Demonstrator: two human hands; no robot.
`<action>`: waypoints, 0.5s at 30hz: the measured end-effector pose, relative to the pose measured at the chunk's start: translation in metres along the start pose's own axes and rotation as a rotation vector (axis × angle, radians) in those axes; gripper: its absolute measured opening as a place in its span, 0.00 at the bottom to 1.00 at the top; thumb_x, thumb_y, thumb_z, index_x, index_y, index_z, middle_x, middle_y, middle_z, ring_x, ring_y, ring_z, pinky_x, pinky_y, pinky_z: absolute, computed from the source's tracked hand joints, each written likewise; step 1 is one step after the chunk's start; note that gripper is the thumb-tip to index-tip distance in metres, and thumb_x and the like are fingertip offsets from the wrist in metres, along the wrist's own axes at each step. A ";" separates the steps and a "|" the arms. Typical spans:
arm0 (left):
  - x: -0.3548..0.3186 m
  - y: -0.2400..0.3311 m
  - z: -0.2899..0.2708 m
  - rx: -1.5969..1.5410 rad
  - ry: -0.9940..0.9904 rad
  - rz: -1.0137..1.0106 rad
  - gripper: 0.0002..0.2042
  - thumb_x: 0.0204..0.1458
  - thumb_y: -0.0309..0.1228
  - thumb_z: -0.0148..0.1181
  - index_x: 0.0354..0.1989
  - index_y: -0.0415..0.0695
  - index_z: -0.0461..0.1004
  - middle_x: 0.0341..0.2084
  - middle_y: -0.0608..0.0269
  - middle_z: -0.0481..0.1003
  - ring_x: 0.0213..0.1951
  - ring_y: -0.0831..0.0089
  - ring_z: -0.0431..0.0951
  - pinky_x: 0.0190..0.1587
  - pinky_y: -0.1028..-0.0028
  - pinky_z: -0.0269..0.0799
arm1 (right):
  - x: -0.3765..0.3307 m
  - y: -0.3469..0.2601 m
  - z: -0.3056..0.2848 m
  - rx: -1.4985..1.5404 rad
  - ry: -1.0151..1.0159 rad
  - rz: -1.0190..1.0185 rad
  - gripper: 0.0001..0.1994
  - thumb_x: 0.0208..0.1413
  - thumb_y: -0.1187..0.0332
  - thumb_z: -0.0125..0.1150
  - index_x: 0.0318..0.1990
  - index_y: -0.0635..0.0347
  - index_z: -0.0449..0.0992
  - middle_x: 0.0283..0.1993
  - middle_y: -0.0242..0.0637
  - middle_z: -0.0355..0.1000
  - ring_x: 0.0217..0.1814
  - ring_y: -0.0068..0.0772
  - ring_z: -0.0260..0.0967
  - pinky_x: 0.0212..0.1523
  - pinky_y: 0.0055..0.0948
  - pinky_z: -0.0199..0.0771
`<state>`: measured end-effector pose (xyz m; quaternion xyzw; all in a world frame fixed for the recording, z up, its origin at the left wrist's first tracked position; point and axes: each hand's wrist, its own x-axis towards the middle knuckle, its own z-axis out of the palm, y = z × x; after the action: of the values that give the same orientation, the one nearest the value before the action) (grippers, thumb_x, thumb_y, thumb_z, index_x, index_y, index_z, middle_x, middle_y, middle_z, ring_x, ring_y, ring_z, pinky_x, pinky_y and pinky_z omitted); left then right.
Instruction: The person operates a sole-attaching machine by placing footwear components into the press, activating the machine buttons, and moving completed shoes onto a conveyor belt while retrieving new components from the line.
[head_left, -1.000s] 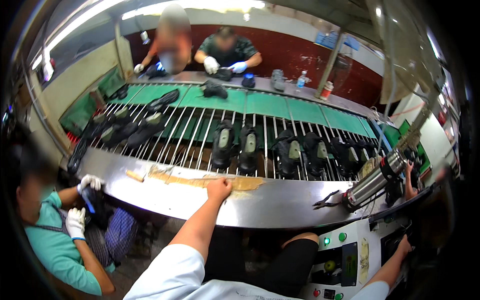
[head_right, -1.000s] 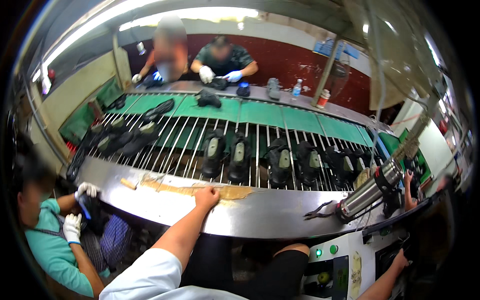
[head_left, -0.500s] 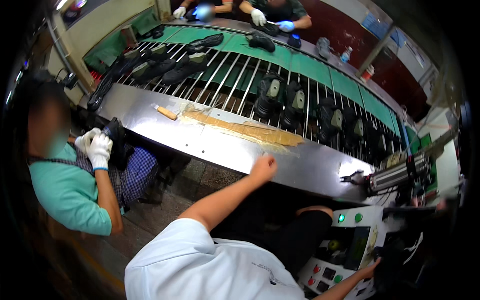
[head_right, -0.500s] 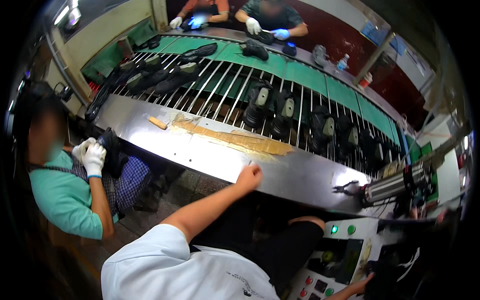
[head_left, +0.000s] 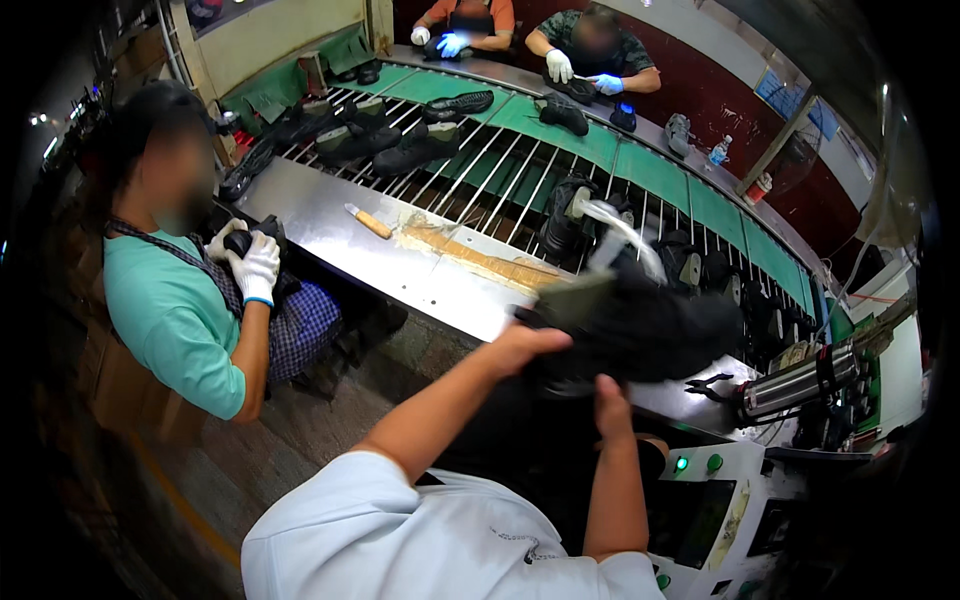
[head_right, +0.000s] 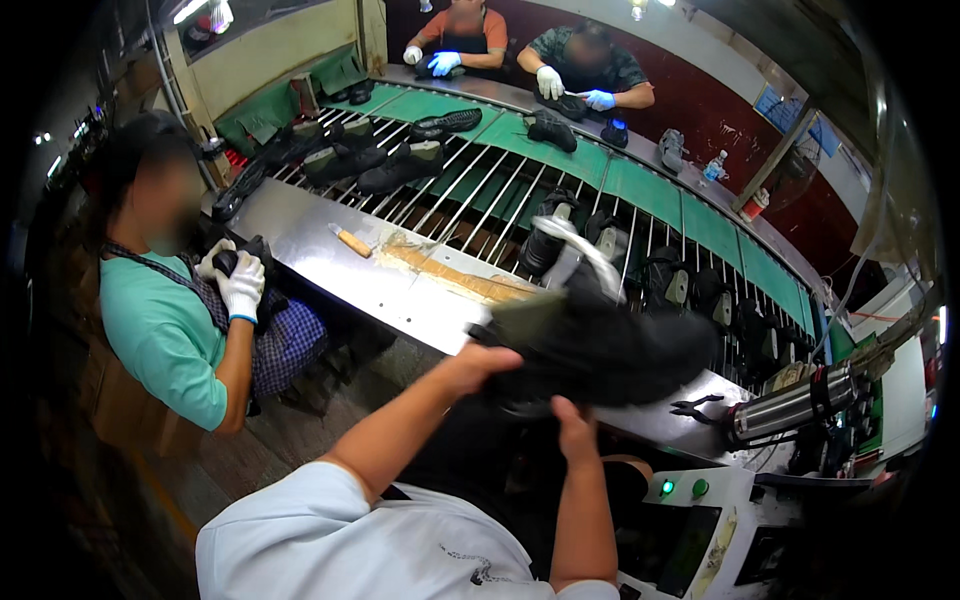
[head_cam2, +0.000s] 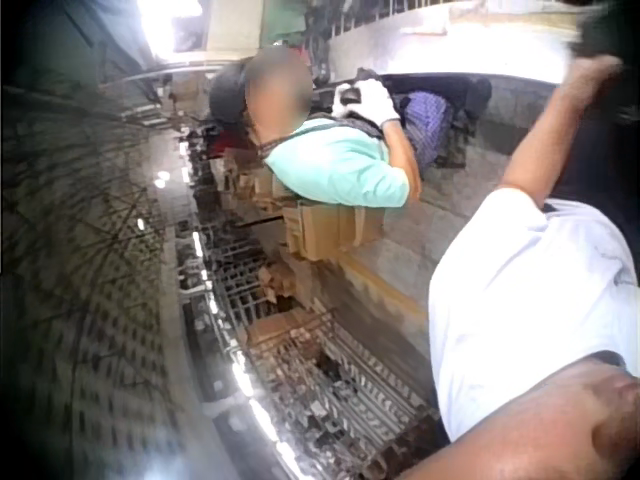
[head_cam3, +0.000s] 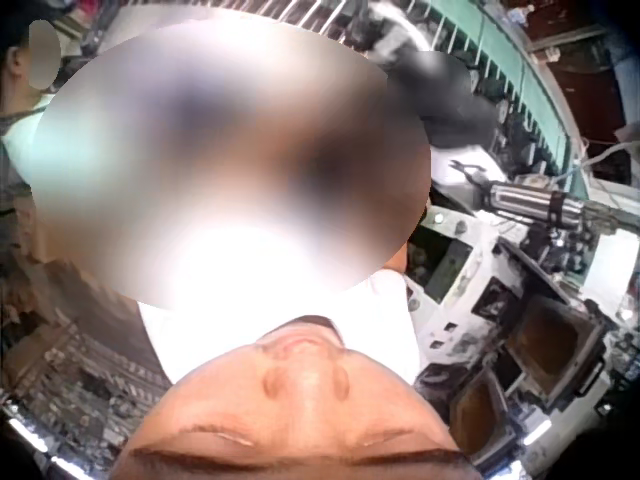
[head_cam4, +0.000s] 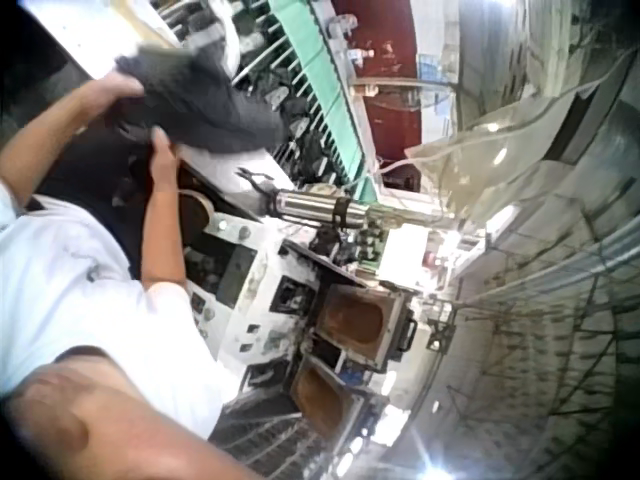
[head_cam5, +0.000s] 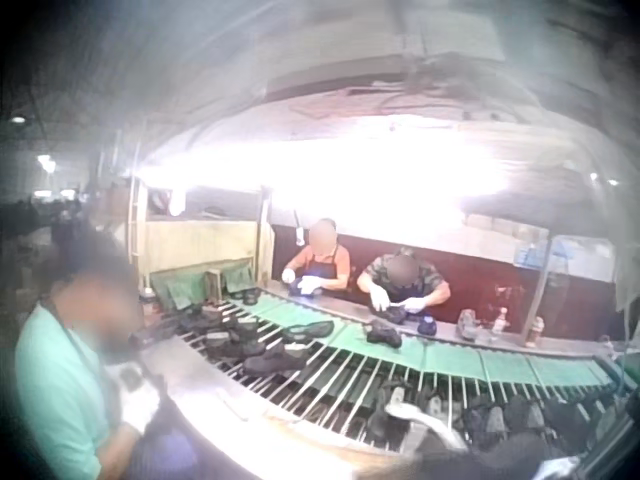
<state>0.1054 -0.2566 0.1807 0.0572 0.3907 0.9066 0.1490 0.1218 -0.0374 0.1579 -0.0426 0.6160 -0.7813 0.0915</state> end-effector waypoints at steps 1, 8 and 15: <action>-0.016 0.022 -0.015 -0.091 0.119 -0.059 0.31 0.41 0.30 0.70 0.57 0.38 0.68 0.50 0.56 0.75 0.51 0.63 0.75 0.56 0.64 0.70 | 0.016 -0.008 0.015 -0.182 -0.127 0.075 0.27 0.53 0.63 0.61 0.59 0.66 0.67 0.58 0.44 0.67 0.61 0.41 0.64 0.63 0.35 0.60; -0.067 0.018 -0.126 0.696 0.822 0.525 0.32 0.38 0.28 0.74 0.55 0.38 0.68 0.44 0.58 0.75 0.46 0.71 0.75 0.50 0.70 0.71 | 0.090 -0.024 0.034 -0.723 -0.589 0.078 0.24 0.54 0.59 0.63 0.57 0.61 0.72 0.56 0.42 0.72 0.59 0.36 0.67 0.58 0.35 0.66; -0.015 -0.034 -0.149 1.031 1.078 0.601 0.33 0.33 0.35 0.75 0.52 0.42 0.70 0.42 0.52 0.76 0.46 0.59 0.76 0.51 0.66 0.70 | 0.170 0.056 -0.135 -1.129 0.315 -0.130 0.13 0.55 0.59 0.60 0.34 0.61 0.76 0.27 0.46 0.75 0.32 0.45 0.74 0.34 0.39 0.71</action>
<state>0.0943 -0.3418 0.0533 -0.2239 0.7463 0.5162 -0.3556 -0.0641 0.0457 0.0639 -0.0058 0.9389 -0.3333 -0.0858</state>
